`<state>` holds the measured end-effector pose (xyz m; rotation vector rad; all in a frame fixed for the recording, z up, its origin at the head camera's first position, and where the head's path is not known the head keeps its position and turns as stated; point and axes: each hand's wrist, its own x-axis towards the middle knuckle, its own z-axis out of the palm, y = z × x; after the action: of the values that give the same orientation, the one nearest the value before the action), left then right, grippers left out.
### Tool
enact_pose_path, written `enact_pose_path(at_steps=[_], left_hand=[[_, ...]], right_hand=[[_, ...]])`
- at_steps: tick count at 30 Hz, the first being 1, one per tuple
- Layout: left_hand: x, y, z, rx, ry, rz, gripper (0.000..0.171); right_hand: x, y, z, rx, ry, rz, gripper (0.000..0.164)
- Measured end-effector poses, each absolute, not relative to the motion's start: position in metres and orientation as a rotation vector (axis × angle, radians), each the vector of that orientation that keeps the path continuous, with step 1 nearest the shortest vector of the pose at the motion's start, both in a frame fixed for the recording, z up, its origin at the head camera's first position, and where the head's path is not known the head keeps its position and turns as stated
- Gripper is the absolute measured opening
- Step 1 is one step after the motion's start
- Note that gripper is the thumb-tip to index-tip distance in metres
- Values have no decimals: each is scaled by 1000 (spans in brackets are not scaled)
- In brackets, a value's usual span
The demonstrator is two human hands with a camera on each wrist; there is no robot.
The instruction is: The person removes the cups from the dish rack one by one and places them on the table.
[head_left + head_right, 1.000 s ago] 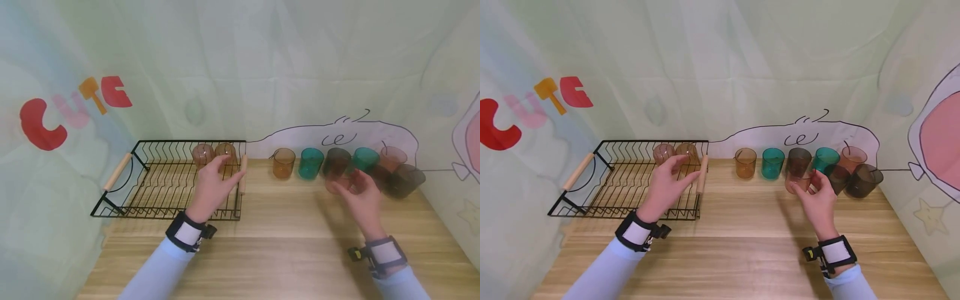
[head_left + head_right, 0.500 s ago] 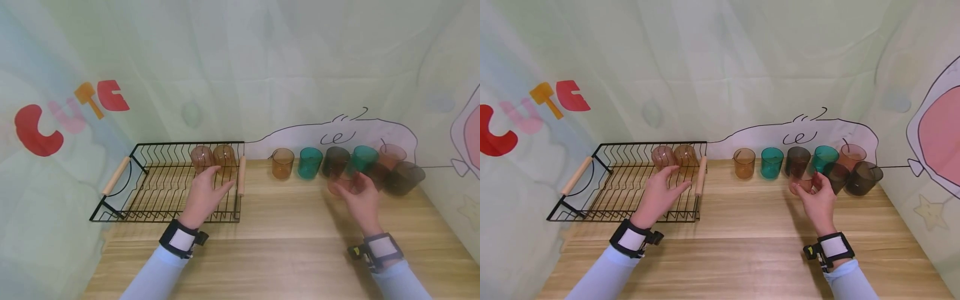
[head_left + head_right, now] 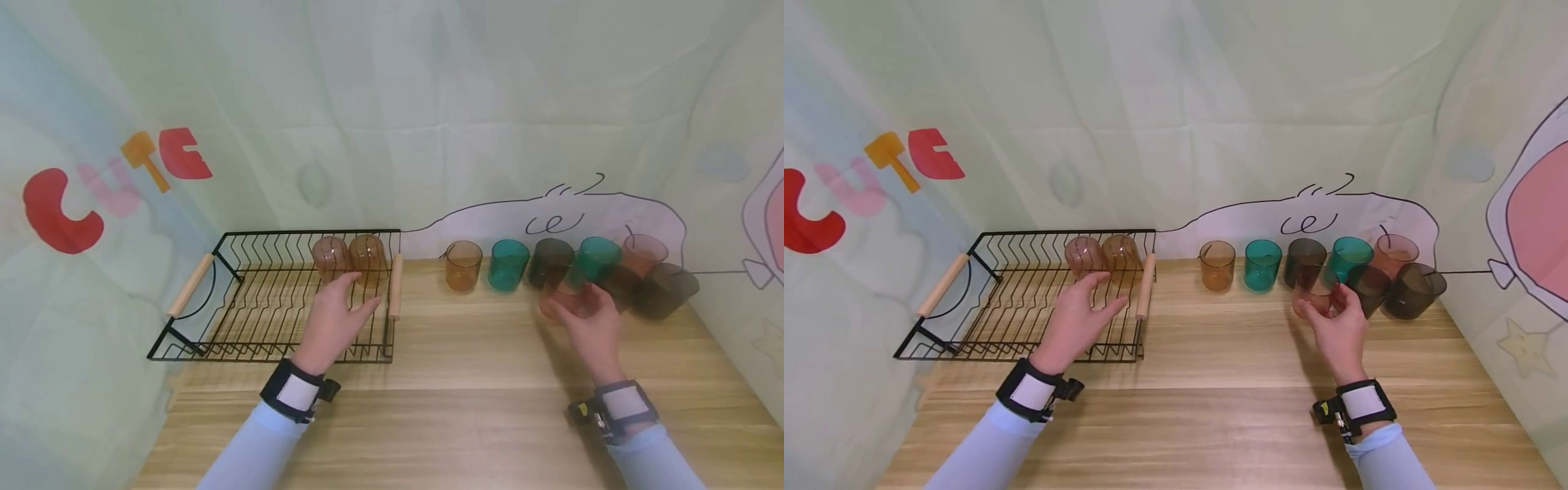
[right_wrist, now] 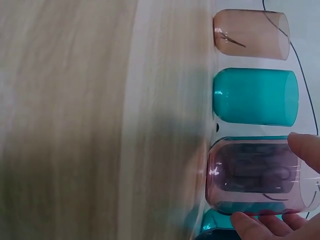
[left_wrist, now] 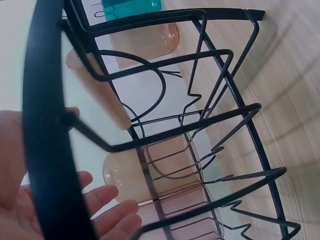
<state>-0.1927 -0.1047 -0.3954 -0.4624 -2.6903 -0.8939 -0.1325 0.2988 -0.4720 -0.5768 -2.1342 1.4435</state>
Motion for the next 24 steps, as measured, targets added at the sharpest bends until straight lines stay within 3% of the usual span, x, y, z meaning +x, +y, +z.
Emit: enact_pose_path(at_steps=[24], left_hand=[[-188,-106,-397,-420,-2757,-880,59]], right_hand=[[-128,304,-473,-573,-2162,1498,84]])
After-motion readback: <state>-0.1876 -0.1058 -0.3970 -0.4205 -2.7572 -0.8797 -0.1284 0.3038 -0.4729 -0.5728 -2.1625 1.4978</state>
